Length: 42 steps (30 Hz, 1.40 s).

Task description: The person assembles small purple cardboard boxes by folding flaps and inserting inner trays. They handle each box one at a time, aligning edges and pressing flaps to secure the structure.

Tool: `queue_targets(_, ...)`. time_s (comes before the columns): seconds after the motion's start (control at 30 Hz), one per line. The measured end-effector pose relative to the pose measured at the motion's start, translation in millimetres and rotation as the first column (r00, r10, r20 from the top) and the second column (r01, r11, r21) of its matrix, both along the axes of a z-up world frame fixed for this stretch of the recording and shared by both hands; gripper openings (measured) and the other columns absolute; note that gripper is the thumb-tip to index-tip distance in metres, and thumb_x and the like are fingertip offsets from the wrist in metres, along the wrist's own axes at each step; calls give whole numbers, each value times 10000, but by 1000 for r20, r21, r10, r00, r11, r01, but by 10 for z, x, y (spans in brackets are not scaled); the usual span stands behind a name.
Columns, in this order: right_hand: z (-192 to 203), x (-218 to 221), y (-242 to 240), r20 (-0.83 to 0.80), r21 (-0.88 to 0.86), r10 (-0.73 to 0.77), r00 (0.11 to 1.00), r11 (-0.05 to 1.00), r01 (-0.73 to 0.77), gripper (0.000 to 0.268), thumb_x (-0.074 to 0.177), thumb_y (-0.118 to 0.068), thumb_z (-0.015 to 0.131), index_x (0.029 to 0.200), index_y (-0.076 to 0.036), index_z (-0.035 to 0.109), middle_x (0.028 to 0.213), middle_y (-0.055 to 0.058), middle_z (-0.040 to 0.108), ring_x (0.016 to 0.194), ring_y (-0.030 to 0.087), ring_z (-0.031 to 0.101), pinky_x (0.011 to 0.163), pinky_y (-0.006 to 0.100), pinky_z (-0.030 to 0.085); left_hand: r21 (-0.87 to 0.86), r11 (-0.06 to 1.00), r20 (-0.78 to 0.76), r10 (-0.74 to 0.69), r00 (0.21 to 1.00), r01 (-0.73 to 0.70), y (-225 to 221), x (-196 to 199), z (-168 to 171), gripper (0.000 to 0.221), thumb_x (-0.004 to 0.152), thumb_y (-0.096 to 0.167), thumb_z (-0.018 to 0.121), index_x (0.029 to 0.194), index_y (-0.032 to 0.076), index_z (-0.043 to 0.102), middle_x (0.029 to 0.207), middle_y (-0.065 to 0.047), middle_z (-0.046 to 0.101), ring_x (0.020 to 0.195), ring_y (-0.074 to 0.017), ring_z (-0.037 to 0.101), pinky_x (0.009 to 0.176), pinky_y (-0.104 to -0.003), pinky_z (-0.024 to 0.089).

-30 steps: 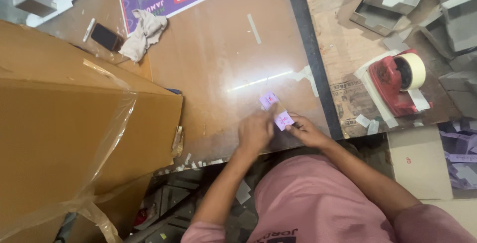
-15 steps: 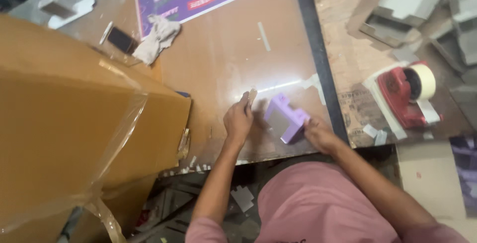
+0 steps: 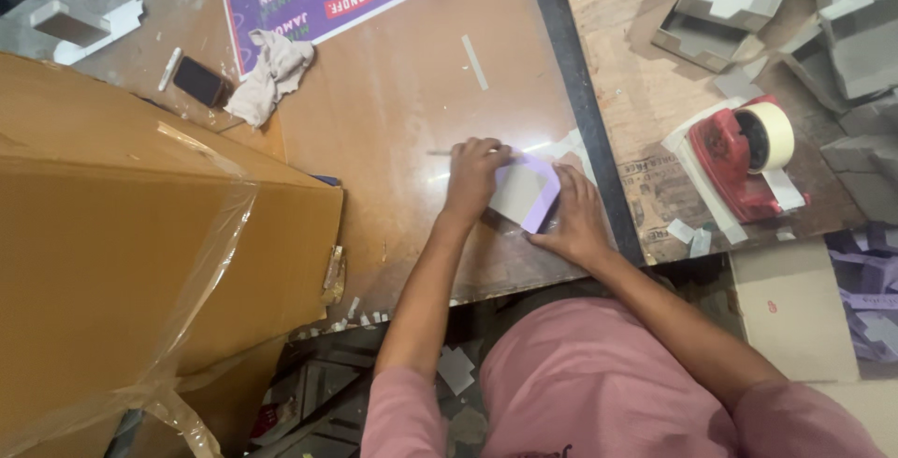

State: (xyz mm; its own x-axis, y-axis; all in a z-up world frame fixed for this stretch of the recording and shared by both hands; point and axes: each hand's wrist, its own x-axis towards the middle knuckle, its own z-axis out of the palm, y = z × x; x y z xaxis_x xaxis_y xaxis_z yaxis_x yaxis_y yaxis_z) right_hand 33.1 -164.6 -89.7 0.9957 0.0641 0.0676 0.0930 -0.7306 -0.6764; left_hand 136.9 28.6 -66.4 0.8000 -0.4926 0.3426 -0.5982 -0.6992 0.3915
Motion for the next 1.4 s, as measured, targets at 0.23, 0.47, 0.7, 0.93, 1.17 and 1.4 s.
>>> queue_targets(0.23,-297,-70,-179,116,170,-34,993,985,14,1203,511,-355,953,1464,-14,302,1477,225,415,1348,427,390,1156,500,331,75,983,-92,-159,983,166,139,-75,-338,364,829,-30,577,1090,142,764,950,-32,648,932,-269,574,861,-423,414)
queue_targets(0.47,-264,4,-119,-36,214,-105,994,971,110,1259,495,-339,941,1508,-26,260,1414,217,439,1315,417,392,1135,481,355,105,968,-211,-202,956,228,751,-946,-170,409,756,-64,628,1131,74,712,1016,-76,652,977,-297,593,887,-438,433)
queue_targets(0.7,-420,-3,-252,49,178,87,995,980,-94,1279,427,-444,967,1469,-52,336,1394,212,450,1314,429,374,1141,520,302,-59,993,-94,96,991,-102,-22,-707,-84,433,775,-78,600,1181,41,694,932,-146,572,945,-369,566,859,-495,462)
queue_targets(0.93,-627,28,-277,123,213,87,989,971,-112,1233,414,-464,976,1368,-8,342,1352,215,474,1287,415,418,1125,516,305,41,999,-44,35,998,-33,-596,-552,-67,353,738,-36,608,1083,-1,675,926,-129,581,921,-332,559,815,-458,424)
queue_targets(1.17,-513,58,-241,80,207,81,993,974,-96,1210,388,-347,961,1378,-49,331,1383,161,521,1292,378,441,1134,506,284,59,946,-172,-305,937,319,-300,-764,42,398,709,7,617,1094,5,715,916,-74,588,931,-275,567,827,-425,416)
queue_targets(1.4,-246,48,-244,-58,81,183,981,981,-178,1051,356,-469,993,1275,-160,587,1512,122,492,1319,395,415,1180,529,227,80,901,-229,-401,887,427,226,-1256,-71,386,792,24,627,1171,-6,698,996,-93,598,991,-284,560,910,-405,432)
